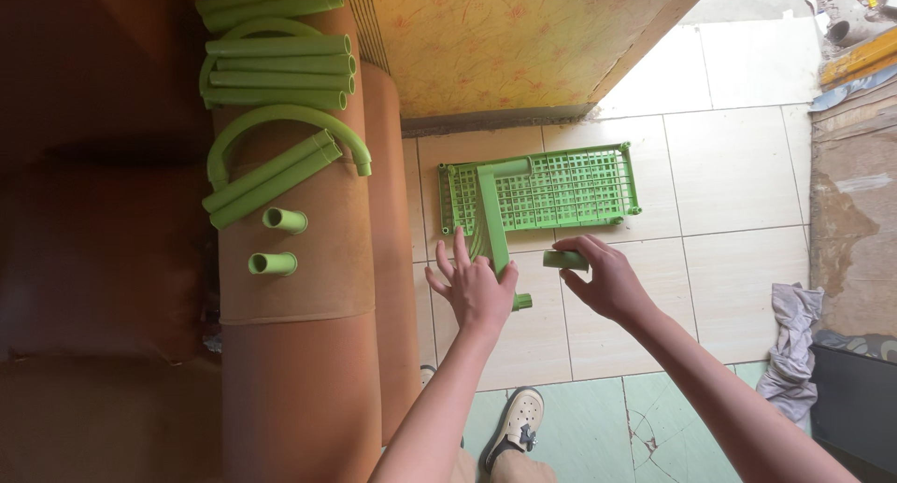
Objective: The person assembles a green plastic storage shelf by inserting green plastic rods into the holes of a grid panel. They repeatedly pick up rods, align them with the panel, and push them into place, gradually building the frame.
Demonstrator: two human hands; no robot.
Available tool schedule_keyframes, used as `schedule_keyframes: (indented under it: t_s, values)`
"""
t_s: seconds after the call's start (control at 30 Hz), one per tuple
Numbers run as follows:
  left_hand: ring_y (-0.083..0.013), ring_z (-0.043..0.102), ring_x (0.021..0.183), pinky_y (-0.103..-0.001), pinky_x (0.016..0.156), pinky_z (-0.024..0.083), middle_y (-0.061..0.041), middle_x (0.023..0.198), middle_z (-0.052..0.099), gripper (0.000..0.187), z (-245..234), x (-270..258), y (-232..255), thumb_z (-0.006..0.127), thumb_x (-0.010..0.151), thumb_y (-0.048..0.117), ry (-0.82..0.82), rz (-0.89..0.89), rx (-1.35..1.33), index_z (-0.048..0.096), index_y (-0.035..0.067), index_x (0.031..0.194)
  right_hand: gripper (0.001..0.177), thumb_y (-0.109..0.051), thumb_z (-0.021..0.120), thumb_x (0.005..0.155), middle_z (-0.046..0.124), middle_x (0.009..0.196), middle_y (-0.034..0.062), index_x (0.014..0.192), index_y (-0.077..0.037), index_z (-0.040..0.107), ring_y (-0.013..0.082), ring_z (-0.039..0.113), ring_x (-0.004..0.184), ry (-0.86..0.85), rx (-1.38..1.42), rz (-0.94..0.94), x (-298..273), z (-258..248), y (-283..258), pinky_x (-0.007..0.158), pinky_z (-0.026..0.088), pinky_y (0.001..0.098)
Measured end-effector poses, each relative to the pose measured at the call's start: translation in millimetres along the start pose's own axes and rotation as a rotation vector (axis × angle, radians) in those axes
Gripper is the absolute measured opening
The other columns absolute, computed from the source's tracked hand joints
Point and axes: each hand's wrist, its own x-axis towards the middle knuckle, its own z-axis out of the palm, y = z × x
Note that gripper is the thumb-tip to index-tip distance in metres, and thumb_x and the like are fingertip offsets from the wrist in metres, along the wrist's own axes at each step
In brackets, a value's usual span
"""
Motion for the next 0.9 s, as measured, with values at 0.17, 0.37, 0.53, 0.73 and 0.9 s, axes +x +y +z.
schedule_keyframes:
  t_s: [0.17, 0.37, 0.53, 0.73, 0.9]
  values:
    - [-0.0392, 0.008, 0.152, -0.072, 0.116, -0.001, -0.012, 0.165, 0.022, 0.042, -12.5, 8.4, 17.4, 0.068, 0.087, 0.049, 0.058, 0.014, -0.093, 0.075, 0.008, 0.083, 0.032, -0.018, 0.079, 0.083, 0.074, 0.107, -0.0001, 0.113, -0.016, 0.069, 0.0205, 0.068, 0.109, -0.008, -0.14, -0.039, -6.2, -19.3, -14.4, 0.112, 0.034, 0.0464]
    - [-0.0429, 0.009, 0.15, -0.074, 0.113, 0.0, -0.012, 0.165, 0.024, 0.047, -21.6, 13.2, 34.5, 0.067, 0.089, 0.053, 0.152, 0.128, -0.204, 0.076, 0.007, 0.086, 0.031, -0.023, 0.081, 0.08, 0.07, 0.112, -0.0041, 0.11, -0.022, 0.072, 0.0172, 0.062, 0.117, 0.017, -0.162, -0.107, -12.6, -51.0, -29.5, 0.113, 0.028, 0.0471]
    - [-0.0423, 0.01, 0.15, -0.075, 0.112, 0.001, -0.012, 0.164, 0.025, 0.047, -34.4, 9.9, 54.0, 0.066, 0.091, 0.052, 0.169, 0.15, -0.248, 0.075, 0.005, 0.089, 0.03, -0.026, 0.081, 0.08, 0.071, 0.109, -0.0074, 0.108, -0.022, 0.071, 0.014, 0.064, 0.115, 0.006, -0.157, -0.074, -16.0, -75.3, -48.5, 0.117, 0.025, 0.0489]
    - [-0.0407, 0.012, 0.15, -0.074, 0.113, 0.002, -0.012, 0.162, 0.028, 0.046, -72.6, 3.0, 98.2, 0.064, 0.093, 0.051, 0.251, 0.235, -0.264, 0.073, 0.006, 0.089, 0.031, -0.026, 0.083, 0.079, 0.071, 0.111, -0.006, 0.108, -0.022, 0.071, 0.0154, 0.064, 0.115, 0.07, -0.19, -0.065, -16.6, -116.8, -84.5, 0.118, 0.022, 0.0516]
    - [-0.0399, 0.013, 0.15, -0.072, 0.115, 0.003, -0.014, 0.16, 0.03, 0.046, -116.1, -11.5, 150.8, 0.064, 0.092, 0.053, 0.246, 0.273, -0.252, 0.073, 0.008, 0.089, 0.032, -0.024, 0.082, 0.079, 0.071, 0.113, -0.0042, 0.11, -0.023, 0.072, 0.0175, 0.063, 0.117, 0.161, -0.19, -0.119, -22.3, -165.4, -115.0, 0.117, 0.022, 0.0535]
